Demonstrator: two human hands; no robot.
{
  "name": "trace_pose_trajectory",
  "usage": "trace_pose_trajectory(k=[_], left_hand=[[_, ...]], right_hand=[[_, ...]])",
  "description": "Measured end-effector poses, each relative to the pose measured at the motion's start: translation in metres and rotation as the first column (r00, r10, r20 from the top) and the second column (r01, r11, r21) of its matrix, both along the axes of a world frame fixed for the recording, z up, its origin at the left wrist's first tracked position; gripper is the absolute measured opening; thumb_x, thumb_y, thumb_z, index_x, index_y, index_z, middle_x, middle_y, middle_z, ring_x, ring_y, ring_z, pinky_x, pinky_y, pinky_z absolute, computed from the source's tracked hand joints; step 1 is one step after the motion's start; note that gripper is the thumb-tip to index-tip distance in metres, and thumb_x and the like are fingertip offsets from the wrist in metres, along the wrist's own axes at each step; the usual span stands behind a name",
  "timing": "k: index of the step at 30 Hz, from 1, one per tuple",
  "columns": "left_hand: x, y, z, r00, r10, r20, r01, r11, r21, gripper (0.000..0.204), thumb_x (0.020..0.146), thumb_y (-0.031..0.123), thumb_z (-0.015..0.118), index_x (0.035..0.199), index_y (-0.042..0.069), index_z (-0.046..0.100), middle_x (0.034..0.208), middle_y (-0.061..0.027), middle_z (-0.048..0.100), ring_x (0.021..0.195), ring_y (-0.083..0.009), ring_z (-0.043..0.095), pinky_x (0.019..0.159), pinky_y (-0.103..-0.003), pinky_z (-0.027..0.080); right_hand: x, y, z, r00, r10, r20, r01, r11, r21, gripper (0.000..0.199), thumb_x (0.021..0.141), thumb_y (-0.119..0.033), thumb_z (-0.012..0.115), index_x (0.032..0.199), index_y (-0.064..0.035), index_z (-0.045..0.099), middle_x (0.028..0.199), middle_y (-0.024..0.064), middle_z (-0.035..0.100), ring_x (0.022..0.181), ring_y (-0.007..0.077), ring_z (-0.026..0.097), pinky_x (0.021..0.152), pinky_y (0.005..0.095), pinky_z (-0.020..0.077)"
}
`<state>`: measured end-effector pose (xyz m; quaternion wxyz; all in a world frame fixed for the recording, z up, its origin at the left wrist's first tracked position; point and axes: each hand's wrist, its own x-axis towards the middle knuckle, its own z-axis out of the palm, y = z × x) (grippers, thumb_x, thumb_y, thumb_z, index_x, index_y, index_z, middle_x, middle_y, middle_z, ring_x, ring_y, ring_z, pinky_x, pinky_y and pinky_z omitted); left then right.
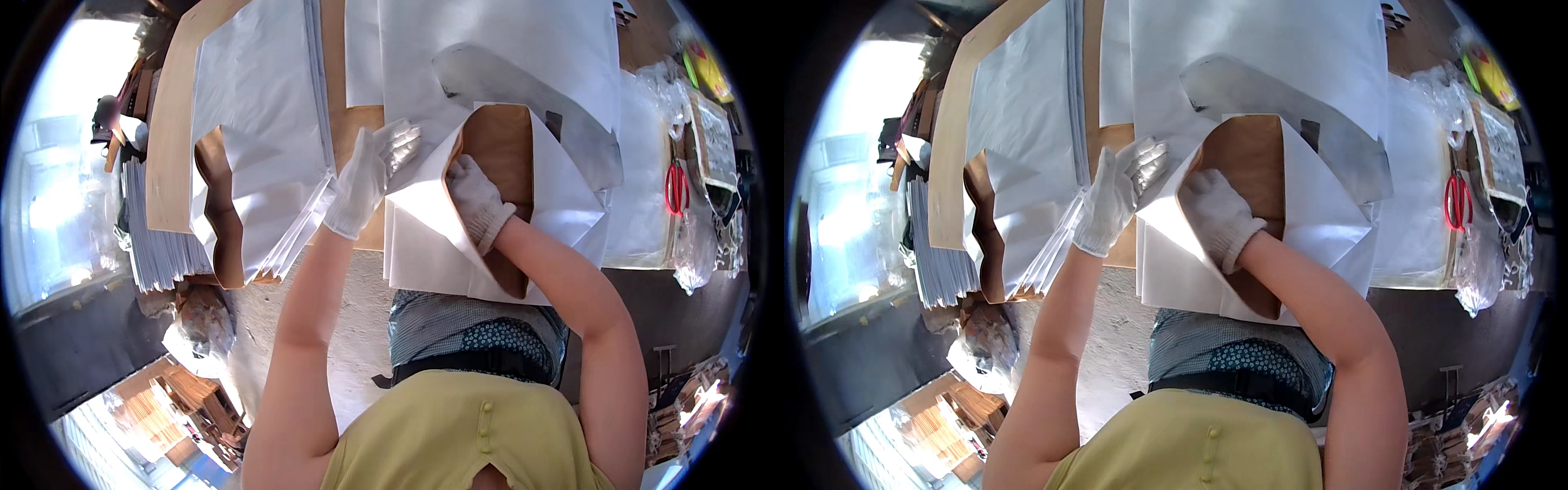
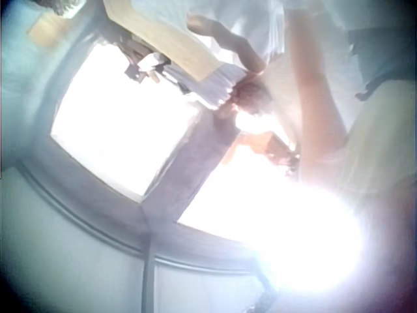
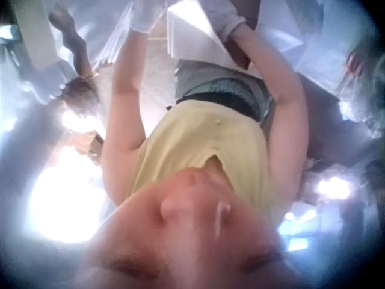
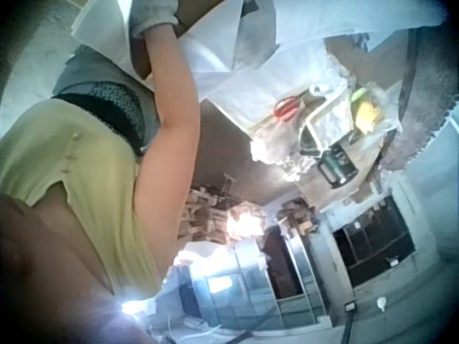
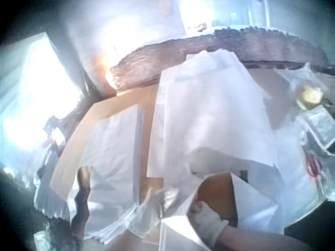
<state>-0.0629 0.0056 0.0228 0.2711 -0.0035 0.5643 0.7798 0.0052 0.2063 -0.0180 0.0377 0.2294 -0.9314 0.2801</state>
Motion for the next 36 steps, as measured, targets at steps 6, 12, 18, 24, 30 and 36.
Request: trace_pose_trajectory(k=[6, 12, 18, 24, 30, 36], left_hand=[[0.023, 0.035, -0.015, 0.751, -0.33, -0.573, -0.155, 0.754, -0.638, 0.068, 0.114, 0.06, 0.029, 0.157, 0.012, 0.052, 0.159, -0.0208, 0.051, 0.152, -0.0426, 0.042, 0.126, -0.045, 0.035], [0.032, 0.035, -0.021, 0.66, -0.393, -0.641, -0.32, 0.624, -0.713, 0.055, 0.113, 0.043, 0.044, 0.158, 0.011, 0.049, 0.162, -0.0201, 0.049, 0.157, -0.0423, 0.034, 0.128, -0.048, 0.032], [0.024, 0.043, -0.022, 0.509, -0.582, -0.634, -0.413, 0.482, -0.773, 0.058, 0.111, 0.038, 0.047, 0.158, 0.003, 0.047, 0.164, -0.0199, 0.047, 0.156, -0.0437, 0.034, 0.13, -0.051, 0.03], [0.031, 0.043, -0.024, 0.47, -0.637, -0.611, -0.474, 0.402, -0.783, 0.063, 0.11, 0.042, 0.047, 0.156, -0.001, 0.047, 0.164, -0.0217, 0.046, 0.156, -0.0451, 0.034, 0.131, -0.052, 0.027], [0.031, 0.049, -0.027, 0.471, -0.704, -0.532, -0.458, 0.32, -0.829, 0.072, 0.11, 0.046, 0.046, 0.161, -0.003, 0.037, 0.169, -0.0238, 0.036, 0.16, -0.0423, 0.026, 0.132, -0.053, 0.021], [0.018, 0.106, -0.011, 0.504, -0.715, -0.485, -0.365, 0.333, -0.87, 0.081, 0.108, 0.05, 0.047, 0.165, -0.004, 0.027, 0.172, -0.0272, 0.027, 0.162, -0.0406, 0.022, 0.135, -0.052, 0.012]], right_hand=[[-0.006, 0.005, -0.022, 0.935, -0.028, 0.355, -0.031, 0.987, 0.159, 0.031, 0.094, -0.011, 0.059, 0.122, 0.0, 0.066, 0.127, 0.021, 0.061, 0.116, 0.0398, 0.062, 0.104, 0.0444, 0.0524], [0.015, 0.079, 0.123, 0.994, -0.103, -0.039, 0.098, 0.989, -0.114, 0.022, 0.091, -0.014, 0.071, 0.111, -0.0072, 0.076, 0.117, 0.0124, 0.073, 0.113, 0.0327, 0.069, 0.106, 0.0493, 0.0509], [0.089, 0.08, 0.016, 0.933, -0.2, -0.299, 0.337, 0.776, 0.533, 0.022, 0.091, -0.021, 0.069, 0.107, -0.0071, 0.073, 0.123, 0.0123, 0.071, 0.131, 0.0329, 0.06, 0.119, 0.0511, 0.0428], [0.095, 0.082, 0.043, 0.889, 0.456, 0.044, -0.457, 0.889, 0.018, 0.036, 0.08, -0.029, 0.068, 0.109, -0.0087, 0.071, 0.132, 0.0094, 0.067, 0.142, 0.0314, 0.053, 0.128, 0.0522, 0.0343], [0.092, 0.085, 0.041, 0.875, 0.481, 0.054, -0.48, 0.877, -0.035, 0.035, 0.079, -0.029, 0.069, 0.111, -0.0135, 0.074, 0.132, 0.0012, 0.07, 0.143, 0.0289, 0.053, 0.13, 0.0515, 0.0321], [0.083, 0.09, 0.041, 0.842, 0.533, 0.09, -0.53, 0.846, -0.049, 0.037, 0.078, -0.03, 0.072, 0.114, -0.0174, 0.077, 0.131, -0.0023, 0.071, 0.145, 0.0279, 0.052, 0.13, 0.0514, 0.0318]])
